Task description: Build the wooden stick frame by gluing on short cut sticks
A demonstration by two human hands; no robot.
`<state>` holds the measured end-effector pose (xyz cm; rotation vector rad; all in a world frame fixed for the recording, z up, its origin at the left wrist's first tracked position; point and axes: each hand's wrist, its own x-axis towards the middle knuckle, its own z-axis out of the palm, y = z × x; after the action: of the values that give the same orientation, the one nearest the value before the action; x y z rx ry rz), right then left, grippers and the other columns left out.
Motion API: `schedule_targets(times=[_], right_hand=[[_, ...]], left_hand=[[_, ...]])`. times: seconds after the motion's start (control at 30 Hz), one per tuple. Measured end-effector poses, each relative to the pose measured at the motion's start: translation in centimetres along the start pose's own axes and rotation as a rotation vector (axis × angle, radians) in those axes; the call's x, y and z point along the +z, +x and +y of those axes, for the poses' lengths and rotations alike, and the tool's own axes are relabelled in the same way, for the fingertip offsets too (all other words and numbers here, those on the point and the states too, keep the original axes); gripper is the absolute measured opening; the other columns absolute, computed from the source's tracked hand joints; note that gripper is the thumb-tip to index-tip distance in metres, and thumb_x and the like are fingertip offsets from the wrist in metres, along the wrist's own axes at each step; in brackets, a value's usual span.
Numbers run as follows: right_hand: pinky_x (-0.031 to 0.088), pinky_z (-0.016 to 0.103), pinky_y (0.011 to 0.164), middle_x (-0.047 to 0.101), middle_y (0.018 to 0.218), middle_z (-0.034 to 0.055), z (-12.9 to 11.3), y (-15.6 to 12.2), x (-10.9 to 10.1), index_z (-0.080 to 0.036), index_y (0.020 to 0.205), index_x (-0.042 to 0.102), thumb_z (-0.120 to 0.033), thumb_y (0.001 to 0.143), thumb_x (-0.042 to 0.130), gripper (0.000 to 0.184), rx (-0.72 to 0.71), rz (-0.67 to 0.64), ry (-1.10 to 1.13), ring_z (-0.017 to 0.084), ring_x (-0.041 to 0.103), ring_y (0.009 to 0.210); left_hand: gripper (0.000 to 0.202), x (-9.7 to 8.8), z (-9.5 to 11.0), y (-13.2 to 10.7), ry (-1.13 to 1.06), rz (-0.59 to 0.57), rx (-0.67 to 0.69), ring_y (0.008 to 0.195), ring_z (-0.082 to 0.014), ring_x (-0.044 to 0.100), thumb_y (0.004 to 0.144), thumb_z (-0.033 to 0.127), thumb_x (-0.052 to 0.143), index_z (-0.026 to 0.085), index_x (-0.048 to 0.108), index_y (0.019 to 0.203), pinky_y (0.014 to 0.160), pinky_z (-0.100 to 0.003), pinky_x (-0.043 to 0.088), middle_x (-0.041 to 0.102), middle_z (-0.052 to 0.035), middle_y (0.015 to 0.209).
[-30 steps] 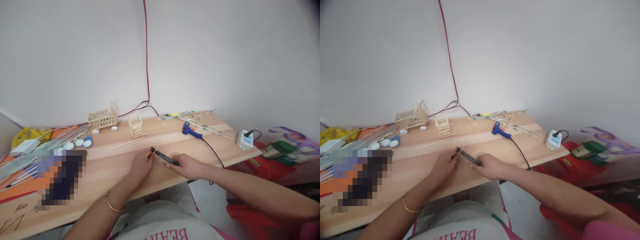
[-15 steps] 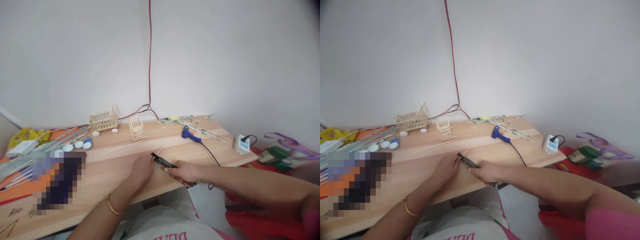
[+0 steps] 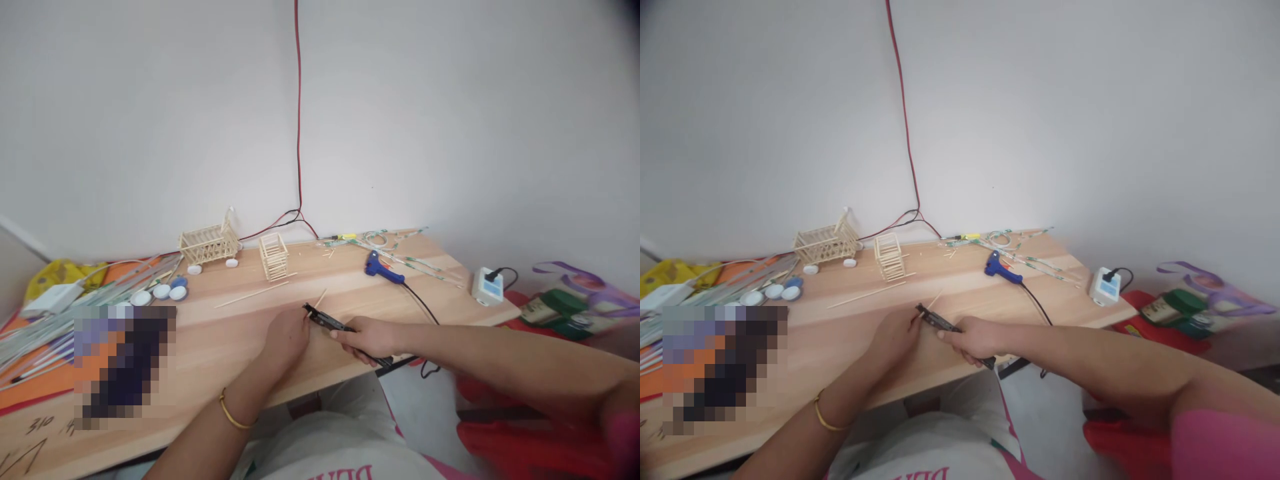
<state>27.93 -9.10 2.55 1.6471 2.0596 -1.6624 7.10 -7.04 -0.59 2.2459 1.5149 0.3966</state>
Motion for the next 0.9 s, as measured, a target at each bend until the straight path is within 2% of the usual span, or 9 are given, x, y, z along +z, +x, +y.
schedule_targets(times=[0.17, 0.37, 0.53, 0.63, 0.73, 0.8, 0.9], right_hand=[[0.036, 0.021, 0.034, 0.047, 0.043, -0.0034, 0.0, 0.0, 0.1, -0.018, 0.063, 0.047, -0.074, 0.082, 0.035, 0.061, 0.002, 0.011, 0.017, 0.009, 0.043, 0.032], [0.035, 0.021, 0.032, 0.044, 0.044, -0.0050, 0.1, 0.3, -0.3, -0.018, 0.066, 0.046, -0.072, 0.082, 0.037, 0.057, -0.001, -0.036, 0.057, 0.008, 0.040, 0.033], [0.034, 0.019, 0.032, 0.043, 0.045, -0.0053, 0.1, 0.3, -0.3, -0.018, 0.065, 0.046, -0.071, 0.083, 0.036, 0.057, 0.003, 0.002, 0.028, 0.007, 0.038, 0.033], [0.033, 0.020, 0.035, 0.045, 0.047, -0.0036, -0.5, 0.1, -0.6, -0.018, 0.063, 0.045, -0.071, 0.083, 0.036, 0.058, 0.028, -0.028, 0.012, 0.008, 0.041, 0.036], [0.036, 0.022, 0.042, 0.052, 0.052, -0.0007, -1.0, -0.4, -1.4, -0.017, 0.065, 0.050, -0.074, 0.082, 0.034, 0.061, 0.051, -0.092, -0.089, 0.010, 0.047, 0.041], [0.038, 0.024, 0.049, 0.060, 0.061, 0.0030, -0.8, -0.9, -2.1, -0.017, 0.073, 0.056, -0.075, 0.079, 0.040, 0.061, 0.010, 0.013, -0.230, 0.013, 0.054, 0.051], [0.039, 0.027, 0.061, 0.067, 0.080, 0.0093, 0.4, -1.1, -3.3, -0.017, 0.090, 0.063, -0.075, 0.076, 0.046, 0.062, -0.072, 0.312, -0.464, 0.020, 0.060, 0.069]], left_hand=[[0.029, -0.2, 0.0, 0.1, -0.032, -0.009, 0.000, 0.092, -0.0231, 0.063, 0.090, 0.020, 0.037, 0.015, 0.066, 0.094, 0.083, -0.034, 0.044, 0.070, -0.0126, 0.097], [0.030, -0.6, 0.3, -0.1, -0.159, -0.002, 0.003, 0.092, -0.0222, 0.062, 0.090, 0.022, 0.037, 0.017, 0.067, 0.092, 0.083, -0.033, 0.043, 0.070, -0.0112, 0.096], [0.031, -1.5, -0.3, 0.7, -0.287, -0.071, 0.056, 0.085, -0.0197, 0.060, 0.089, 0.028, 0.038, 0.017, 0.067, 0.083, 0.079, -0.029, 0.043, 0.071, -0.0076, 0.092], [0.029, -2.3, -1.0, 1.1, -0.372, -0.141, 0.081, 0.072, -0.0166, 0.057, 0.085, 0.032, 0.043, 0.017, 0.064, 0.072, 0.070, -0.026, 0.042, 0.068, -0.0033, 0.077], [0.031, -3.2, -2.0, 1.0, -0.427, -0.155, 0.039, 0.056, -0.0133, 0.049, 0.082, 0.037, 0.045, 0.017, 0.055, 0.060, 0.057, -0.024, 0.037, 0.057, 0.0010, 0.056], [0.032, -3.7, -2.4, 0.6, -0.470, -0.116, -0.032, 0.050, -0.0119, 0.045, 0.082, 0.040, 0.045, 0.018, 0.051, 0.060, 0.052, -0.023, 0.034, 0.050, 0.0031, 0.049], [0.028, -4.4, -2.5, 0.1, -0.536, -0.056, -0.121, 0.047, -0.0110, 0.044, 0.080, 0.040, 0.045, 0.018, 0.048, 0.064, 0.050, -0.023, 0.034, 0.046, 0.0050, 0.048]])
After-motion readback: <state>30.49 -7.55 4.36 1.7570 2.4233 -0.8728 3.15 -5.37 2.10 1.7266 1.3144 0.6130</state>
